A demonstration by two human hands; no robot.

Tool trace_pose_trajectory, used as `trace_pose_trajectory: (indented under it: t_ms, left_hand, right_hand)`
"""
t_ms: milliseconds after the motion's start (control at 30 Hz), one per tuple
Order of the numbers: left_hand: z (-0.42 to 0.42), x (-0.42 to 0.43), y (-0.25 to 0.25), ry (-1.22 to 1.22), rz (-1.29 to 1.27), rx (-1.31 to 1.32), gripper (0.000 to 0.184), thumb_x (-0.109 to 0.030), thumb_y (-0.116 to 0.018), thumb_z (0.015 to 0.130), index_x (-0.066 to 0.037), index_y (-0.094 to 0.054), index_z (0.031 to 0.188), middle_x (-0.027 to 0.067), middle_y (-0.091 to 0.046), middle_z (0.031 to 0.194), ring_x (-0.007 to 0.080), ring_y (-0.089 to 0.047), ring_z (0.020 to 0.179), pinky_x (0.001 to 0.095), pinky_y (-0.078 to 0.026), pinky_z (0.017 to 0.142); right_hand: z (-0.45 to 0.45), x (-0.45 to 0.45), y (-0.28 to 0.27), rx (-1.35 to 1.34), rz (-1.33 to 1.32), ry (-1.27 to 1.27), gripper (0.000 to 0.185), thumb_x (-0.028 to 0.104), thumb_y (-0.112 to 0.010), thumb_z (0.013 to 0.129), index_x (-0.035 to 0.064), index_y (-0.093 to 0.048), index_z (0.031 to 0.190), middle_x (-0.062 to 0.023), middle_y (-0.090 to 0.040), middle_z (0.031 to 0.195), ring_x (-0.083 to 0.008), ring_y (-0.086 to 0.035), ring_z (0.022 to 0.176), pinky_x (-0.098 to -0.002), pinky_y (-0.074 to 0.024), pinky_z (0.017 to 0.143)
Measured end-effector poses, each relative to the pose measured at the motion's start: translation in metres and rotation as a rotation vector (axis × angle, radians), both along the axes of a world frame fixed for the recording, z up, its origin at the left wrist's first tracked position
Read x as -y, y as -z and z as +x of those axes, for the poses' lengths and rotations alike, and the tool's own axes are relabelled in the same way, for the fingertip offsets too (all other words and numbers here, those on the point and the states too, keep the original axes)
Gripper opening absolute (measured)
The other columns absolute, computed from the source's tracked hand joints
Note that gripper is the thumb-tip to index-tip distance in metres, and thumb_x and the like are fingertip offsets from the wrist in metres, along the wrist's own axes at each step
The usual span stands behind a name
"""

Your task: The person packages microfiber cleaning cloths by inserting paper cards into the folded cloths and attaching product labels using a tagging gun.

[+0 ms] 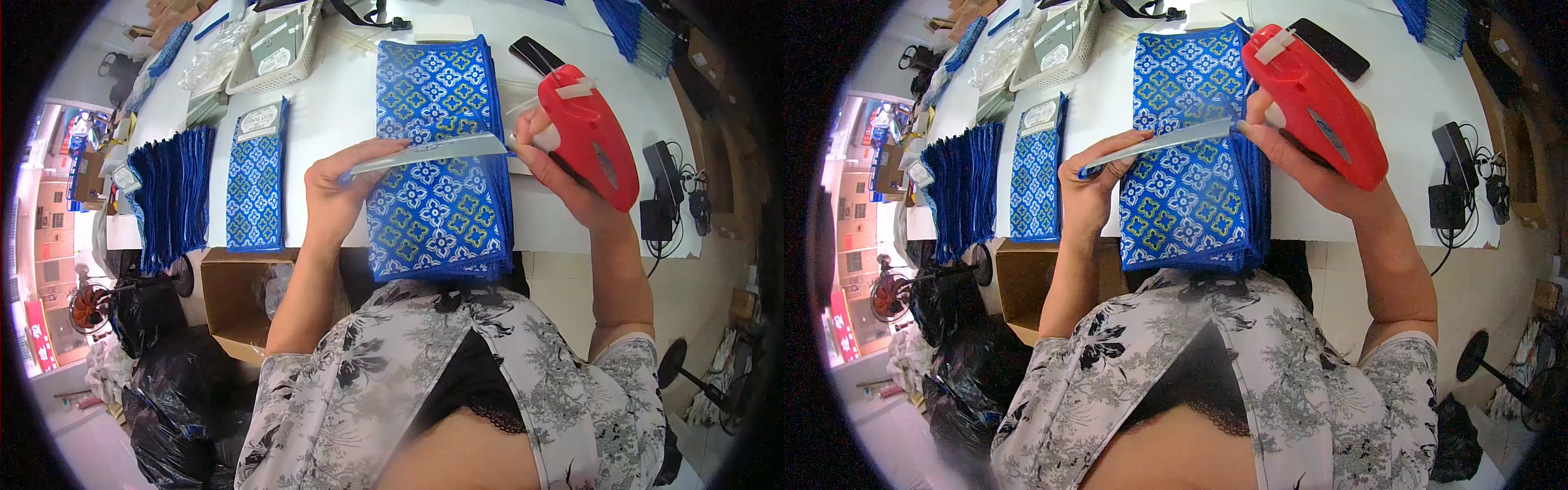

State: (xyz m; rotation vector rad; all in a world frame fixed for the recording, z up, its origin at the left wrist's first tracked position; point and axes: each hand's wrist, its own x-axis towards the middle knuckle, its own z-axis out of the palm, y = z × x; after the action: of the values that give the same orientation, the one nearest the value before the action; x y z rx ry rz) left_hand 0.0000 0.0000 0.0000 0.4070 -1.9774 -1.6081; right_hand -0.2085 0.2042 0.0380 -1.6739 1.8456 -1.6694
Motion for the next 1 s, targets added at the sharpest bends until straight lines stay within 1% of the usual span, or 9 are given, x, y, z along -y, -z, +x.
trace_pose_trajectory:
  t_ms: [100, 167, 200, 467, 700, 767, 800, 867, 1000]
  left_hand:
    - [-0.001, -0.004, -0.002, -0.037, 0.099, 0.049, 0.02, -0.008, -0.072, 0.086, -0.001, -0.074, 0.105, 0.011, -0.073, 0.104, 0.0172, -0.066, 0.099, 0.0285, -0.049, 0.092]
    - [-0.001, -0.005, -0.004, -0.052, 0.08, 0.037, 0.02, 0.002, -0.065, 0.088, -0.002, -0.074, 0.106, 0.0066, -0.074, 0.102, 0.0091, -0.065, 0.091, 0.0204, -0.051, 0.078]
    - [0.0, -0.006, -0.006, -0.08, 0.11, 0.081, 0.019, 0.001, -0.067, 0.088, -0.002, -0.074, 0.105, 0.0057, -0.074, 0.1, 0.008, -0.064, 0.088, 0.0203, -0.051, 0.076]
    - [0.0, -0.007, -0.001, -0.086, 0.074, 0.015, 0.018, 0.0, -0.068, 0.088, -0.002, -0.075, 0.105, 0.0051, -0.074, 0.099, 0.008, -0.064, 0.087, 0.0208, -0.051, 0.076]
    - [0.0, -0.01, -0.004, -0.097, 0.135, 0.019, 0.018, 0.001, -0.069, 0.086, -0.002, -0.075, 0.104, 0.0058, -0.074, 0.098, 0.0093, -0.065, 0.087, 0.0232, -0.052, 0.078]
    - [0.003, -0.004, 0.01, -0.092, 0.135, 0.016, 0.018, 0.001, -0.07, 0.086, -0.001, -0.074, 0.104, 0.006, -0.074, 0.098, 0.0095, -0.065, 0.088, 0.0239, -0.052, 0.078]
    - [0.004, -0.002, 0.012, -0.09, 0.136, 0.014, 0.018, 0.001, -0.071, 0.085, -0.001, -0.074, 0.103, 0.0063, -0.074, 0.098, 0.0096, -0.065, 0.088, 0.0245, -0.052, 0.078]
    - [0.002, -0.002, 0.011, -0.096, 0.151, 0.008, 0.019, 0.002, -0.072, 0.085, 0.0, -0.073, 0.104, 0.0064, -0.074, 0.098, 0.0097, -0.065, 0.088, 0.0249, -0.051, 0.079]
    - [-0.004, -0.004, 0.003, -0.107, 0.168, -0.01, 0.021, 0.0, -0.072, 0.086, 0.001, -0.072, 0.107, 0.0061, -0.073, 0.099, 0.0096, -0.064, 0.088, 0.0257, -0.05, 0.082]
  right_hand:
    - [-0.001, 0.001, -0.005, -0.045, 0.013, 0.008, 0.021, 0.005, -0.075, 0.084, 0.0061, -0.065, 0.103, 0.0001, -0.067, 0.081, -0.0085, -0.059, 0.063, -0.0232, -0.0474, 0.06]
    - [0.003, 0.004, -0.009, -0.052, -0.012, 0.032, 0.022, 0.004, -0.074, 0.083, 0.0059, -0.064, 0.103, -0.0003, -0.067, 0.08, -0.0079, -0.058, 0.062, -0.0236, -0.0468, 0.059]
    - [0.005, 0.005, -0.011, -0.053, -0.019, 0.04, 0.022, 0.003, -0.074, 0.083, 0.0058, -0.064, 0.103, -0.0005, -0.067, 0.08, -0.0078, -0.057, 0.062, -0.0238, -0.0465, 0.059]
    - [0.003, 0.008, -0.015, 0.072, -0.039, -0.055, 0.012, 0.002, -0.067, 0.089, 0.005, -0.06, 0.097, -0.0105, -0.069, 0.104, -0.0205, -0.065, 0.101, -0.0349, -0.0526, 0.089]
    - [0.0, 0.003, -0.007, 0.031, -0.002, -0.058, 0.017, 0.003, -0.072, 0.085, 0.0048, -0.061, 0.098, -0.0084, -0.069, 0.101, -0.014, -0.066, 0.081, -0.0289, -0.0539, 0.074]
    - [0.001, 0.004, -0.008, -0.186, -0.034, 0.053, 0.021, 0.003, -0.074, 0.083, 0.0045, -0.063, 0.101, -0.0058, -0.069, 0.094, -0.0104, -0.063, 0.069, -0.0253, -0.0512, 0.064]
    - [0.003, 0.004, -0.011, -0.186, -0.037, 0.051, 0.021, 0.003, -0.074, 0.083, 0.0045, -0.063, 0.101, -0.0058, -0.069, 0.094, -0.0104, -0.063, 0.069, -0.0253, -0.0512, 0.064]
    - [0.009, 0.002, -0.02, -0.128, -0.033, 0.097, 0.024, -0.006, -0.071, 0.083, 0.0018, -0.062, 0.105, -0.008, -0.067, 0.097, -0.0169, -0.064, 0.089, -0.0293, -0.0521, 0.08]
    - [0.012, 0.01, -0.024, -0.182, -0.118, 0.156, 0.021, -0.004, -0.071, 0.083, 0.0018, -0.062, 0.102, -0.0065, -0.066, 0.095, -0.0168, -0.064, 0.091, -0.0279, -0.0516, 0.078]
